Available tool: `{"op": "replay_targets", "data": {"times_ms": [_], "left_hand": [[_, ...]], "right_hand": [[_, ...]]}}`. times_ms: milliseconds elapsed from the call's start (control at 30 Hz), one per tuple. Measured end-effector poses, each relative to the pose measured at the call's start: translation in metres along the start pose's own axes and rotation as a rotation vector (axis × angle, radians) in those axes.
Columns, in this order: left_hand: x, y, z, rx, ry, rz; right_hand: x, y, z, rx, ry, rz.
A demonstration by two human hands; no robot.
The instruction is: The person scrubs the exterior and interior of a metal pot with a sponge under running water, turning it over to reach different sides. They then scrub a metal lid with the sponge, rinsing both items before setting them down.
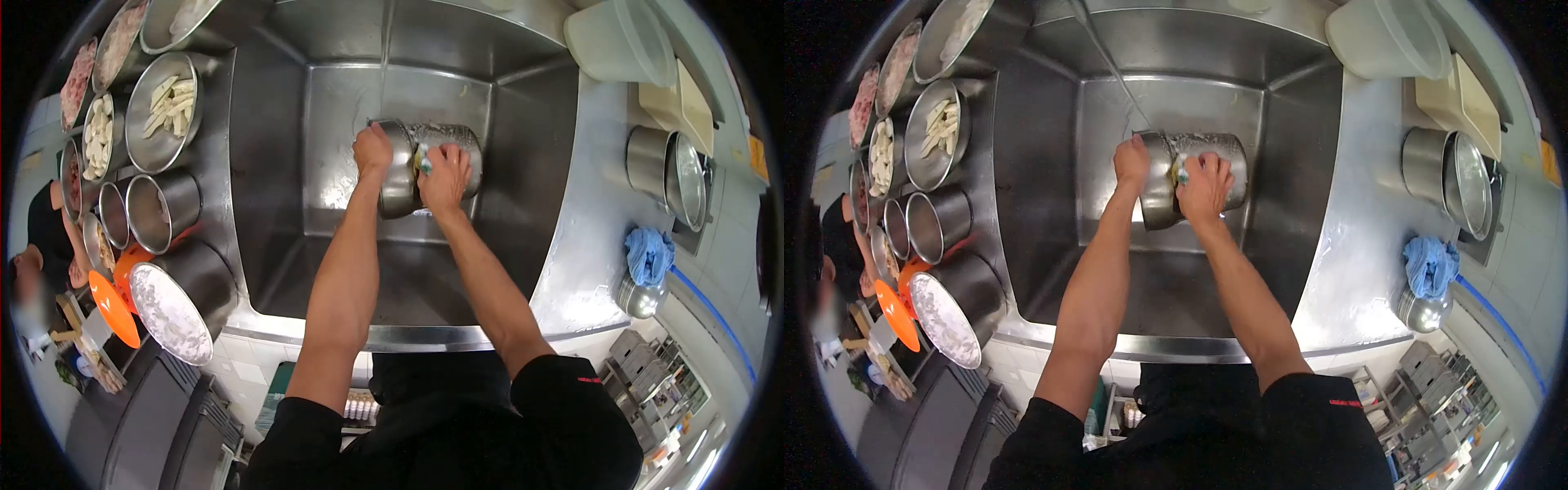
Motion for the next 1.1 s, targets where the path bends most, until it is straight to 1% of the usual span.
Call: {"op": "replay_targets", "data": {"times_ms": [33,67,100,133,167,233,300,333,400,433,500,533,567,600,667,733,800,833,900,933,1000,1067,1100], "left_hand": [[0.004,-0.007,-0.01,0.005,-0.072,-0.069],[0.007,-0.011,-0.011,0.002,-0.075,-0.066],[0.009,-0.013,-0.015,-0.001,-0.07,-0.056],[0.006,-0.013,-0.018,-0.004,-0.065,-0.043],[0.007,-0.014,-0.017,-0.002,-0.062,-0.04],[0.009,-0.013,-0.013,0.023,-0.093,-0.076],[0.009,-0.01,-0.008,0.008,-0.093,-0.08],[0.008,-0.009,-0.006,-0.002,-0.083,-0.068],[0.005,-0.007,-0.007,0.024,-0.095,-0.065],[0.002,-0.007,-0.011,0.043,-0.098,-0.053],[0.003,-0.015,-0.017,0.027,-0.122,-0.048],[0.006,-0.016,-0.021,0.015,-0.116,-0.059],[0.007,-0.019,-0.024,0.049,-0.132,-0.112],[0.005,-0.017,-0.019,0.056,-0.129,-0.114],[-0.004,-0.007,-0.01,0.07,-0.152,-0.112],[-0.005,-0.008,-0.011,0.04,-0.179,-0.142],[0.005,-0.013,-0.001,0.033,-0.162,-0.188],[0.003,-0.012,0.001,0.019,-0.164,-0.186],[-0.002,-0.006,0.001,0.003,-0.189,-0.194],[-0.005,-0.005,-0.003,-0.001,-0.197,-0.189],[-0.005,-0.006,-0.005,0.025,-0.112,-0.162],[-0.008,-0.005,-0.003,0.05,-0.083,-0.196],[-0.012,-0.001,-0.006,0.057,-0.053,-0.232]], "right_hand": [[-0.006,-0.003,0.022,0.085,-0.08,-0.009],[-0.005,0.008,0.052,0.081,-0.077,-0.008],[-0.003,0.024,0.081,-0.01,-0.095,-0.02],[-0.005,0.033,0.091,-0.101,-0.11,-0.028],[-0.004,0.032,0.082,-0.099,-0.109,-0.025],[-0.003,0.008,0.04,0.124,-0.153,0.122],[0.003,-0.002,-0.012,0.131,-0.111,0.109],[0.005,0.002,-0.014,0.12,-0.12,0.105],[0.009,0.01,-0.015,0.189,-0.045,0.107],[0.004,0.01,0.009,0.22,-0.106,0.086],[-0.009,0.024,0.065,0.107,-0.193,-0.028],[-0.01,0.038,0.086,-0.01,-0.145,-0.005],[-0.012,0.047,0.102,-0.111,-0.105,0.019],[-0.013,0.044,0.094,-0.106,-0.11,0.021],[-0.011,0.021,0.047,0.118,-0.206,0.09],[0.011,0.006,-0.006,0.082,-0.251,0.14],[0.025,-0.012,-0.029,0.011,-0.228,0.193],[0.021,-0.021,-0.029,0.021,-0.246,0.188],[0.017,-0.026,-0.036,-0.09,-0.163,0.214],[0.009,-0.02,-0.034,-0.098,-0.158,0.215],[-0.01,-0.001,-0.004,0.098,-0.038,0.201],[-0.023,0.015,0.045,0.159,0.022,0.064],[-0.02,0.019,0.042,0.153,0.034,0.067]]}}
Point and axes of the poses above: each hand's wrist, its own z-axis towards the middle knuckle, its own y-axis out of the palm, x = y × z, the point moved 4 cm from there along z, towards the middle knuckle, and after that the axes turned 3 degrees about x, right-handed, at the moved point
